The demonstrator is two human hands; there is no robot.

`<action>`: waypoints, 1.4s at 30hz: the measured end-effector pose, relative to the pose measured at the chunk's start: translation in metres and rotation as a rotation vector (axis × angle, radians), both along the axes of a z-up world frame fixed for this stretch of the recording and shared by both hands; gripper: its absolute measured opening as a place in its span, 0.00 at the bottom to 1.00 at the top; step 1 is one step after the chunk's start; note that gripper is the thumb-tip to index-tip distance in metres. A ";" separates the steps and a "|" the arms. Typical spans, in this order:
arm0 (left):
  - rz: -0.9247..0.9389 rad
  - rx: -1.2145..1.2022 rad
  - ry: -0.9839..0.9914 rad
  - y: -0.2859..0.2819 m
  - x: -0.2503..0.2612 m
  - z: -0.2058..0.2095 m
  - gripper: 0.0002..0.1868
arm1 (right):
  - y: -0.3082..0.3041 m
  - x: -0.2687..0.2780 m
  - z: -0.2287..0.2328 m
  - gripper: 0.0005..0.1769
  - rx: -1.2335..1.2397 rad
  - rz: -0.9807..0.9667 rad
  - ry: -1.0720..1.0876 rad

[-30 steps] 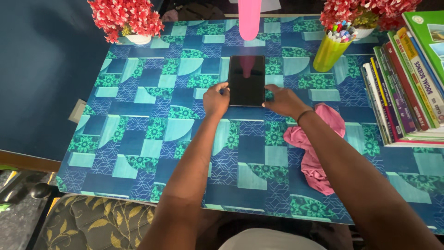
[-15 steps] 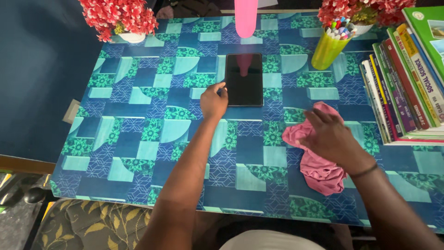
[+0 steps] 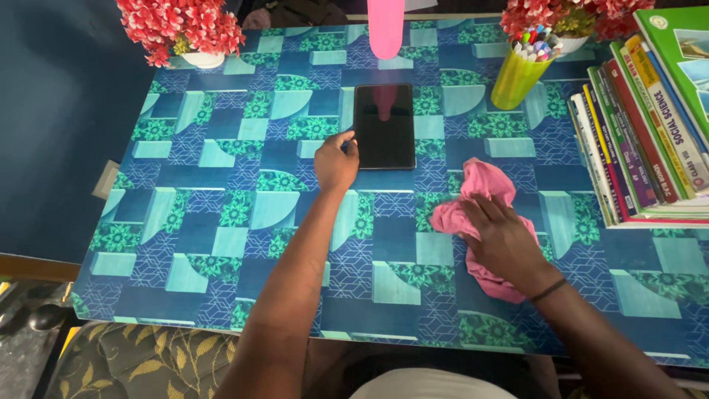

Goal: The person wipes a patterned table surface with a pink cloth, then cleans a black tablet by wiping its screen and back cover. They move a pink bottle and a stack of books to access the surface, then return the items after cleaning.

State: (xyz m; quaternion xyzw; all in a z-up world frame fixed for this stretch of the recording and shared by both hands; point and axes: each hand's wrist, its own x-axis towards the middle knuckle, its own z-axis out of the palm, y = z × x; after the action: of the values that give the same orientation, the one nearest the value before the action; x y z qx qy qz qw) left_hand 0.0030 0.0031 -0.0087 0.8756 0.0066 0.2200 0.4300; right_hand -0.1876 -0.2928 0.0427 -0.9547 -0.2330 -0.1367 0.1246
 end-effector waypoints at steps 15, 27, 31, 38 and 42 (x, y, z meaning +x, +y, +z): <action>0.011 0.023 -0.002 0.000 0.001 -0.001 0.11 | 0.009 0.117 -0.027 0.29 0.054 0.031 -0.108; -0.004 0.045 -0.055 0.002 0.002 -0.005 0.11 | 0.004 0.184 -0.047 0.25 -0.068 0.059 -0.249; -0.006 0.018 -0.040 0.002 0.000 -0.002 0.12 | 0.009 0.163 -0.036 0.26 0.016 0.065 -0.203; -0.036 0.025 -0.092 0.004 0.003 -0.008 0.10 | 0.007 0.081 -0.014 0.21 -0.058 0.191 -0.192; -0.039 0.043 -0.153 0.004 0.005 -0.013 0.09 | 0.003 0.030 -0.009 0.27 0.066 0.152 -0.145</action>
State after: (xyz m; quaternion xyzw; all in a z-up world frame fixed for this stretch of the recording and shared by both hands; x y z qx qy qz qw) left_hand 0.0082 0.0075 -0.0220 0.8652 -0.0477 0.2778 0.4146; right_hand -0.1577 -0.2896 0.0342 -0.9173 -0.3085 -0.2032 0.1488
